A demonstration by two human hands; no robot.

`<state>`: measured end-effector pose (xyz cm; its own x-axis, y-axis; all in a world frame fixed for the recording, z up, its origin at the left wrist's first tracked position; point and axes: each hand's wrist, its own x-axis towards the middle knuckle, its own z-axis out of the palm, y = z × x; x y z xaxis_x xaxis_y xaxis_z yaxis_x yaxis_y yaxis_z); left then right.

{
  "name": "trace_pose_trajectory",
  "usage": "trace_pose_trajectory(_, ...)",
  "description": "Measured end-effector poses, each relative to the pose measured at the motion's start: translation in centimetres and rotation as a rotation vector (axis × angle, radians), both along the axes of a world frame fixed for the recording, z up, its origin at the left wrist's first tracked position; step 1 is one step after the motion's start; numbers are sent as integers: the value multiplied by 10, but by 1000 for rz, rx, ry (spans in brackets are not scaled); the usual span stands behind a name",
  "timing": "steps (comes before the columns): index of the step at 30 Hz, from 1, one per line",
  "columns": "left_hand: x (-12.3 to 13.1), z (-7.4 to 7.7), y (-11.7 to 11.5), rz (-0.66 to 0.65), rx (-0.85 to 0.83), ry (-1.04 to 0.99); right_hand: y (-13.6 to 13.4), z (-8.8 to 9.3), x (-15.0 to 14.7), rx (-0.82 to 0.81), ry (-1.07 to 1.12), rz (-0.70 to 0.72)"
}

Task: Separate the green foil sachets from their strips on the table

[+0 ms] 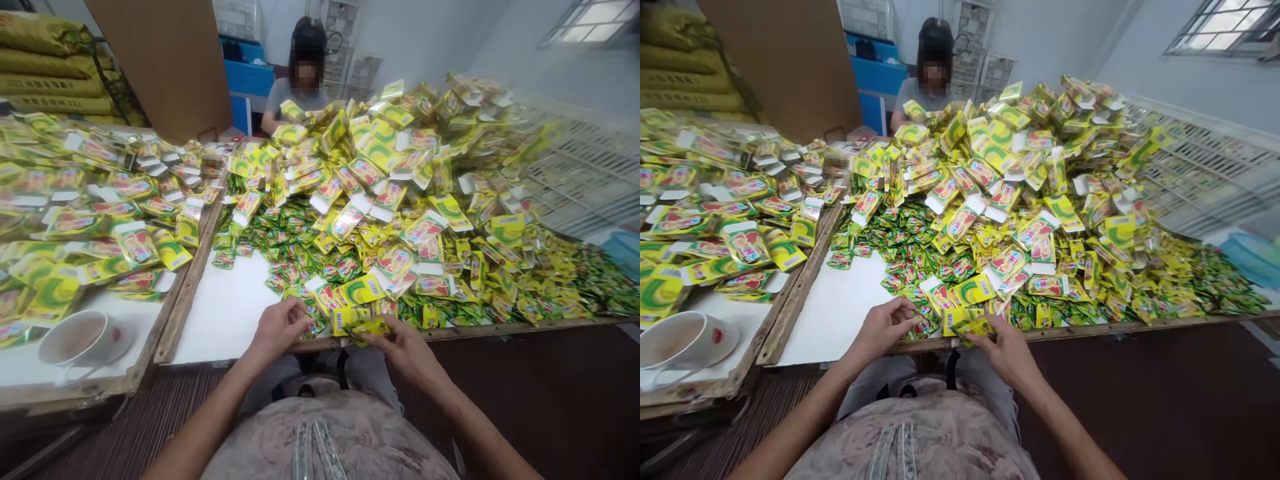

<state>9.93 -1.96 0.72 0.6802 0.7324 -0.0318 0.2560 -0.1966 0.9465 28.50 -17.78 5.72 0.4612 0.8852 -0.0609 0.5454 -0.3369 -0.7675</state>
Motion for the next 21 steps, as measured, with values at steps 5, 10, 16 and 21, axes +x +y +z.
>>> trace_pose_trajectory(5, 32, 5, -10, -87, 211, 78, -1, -25, 28, 187, -230, -287)
trace_pose_trajectory(10, 37, 3, -18, -124, 209, 51, 36, -34, 28, 308, -509, -153)
trace_pose_trajectory(16, 16, 16, -8, 93, -445, -199, 58, -18, -3, 528, -767, 184)
trace_pose_trajectory(21, -7, 22, 15, 167, -821, -471, 67, -26, -47, 608, -796, 750)
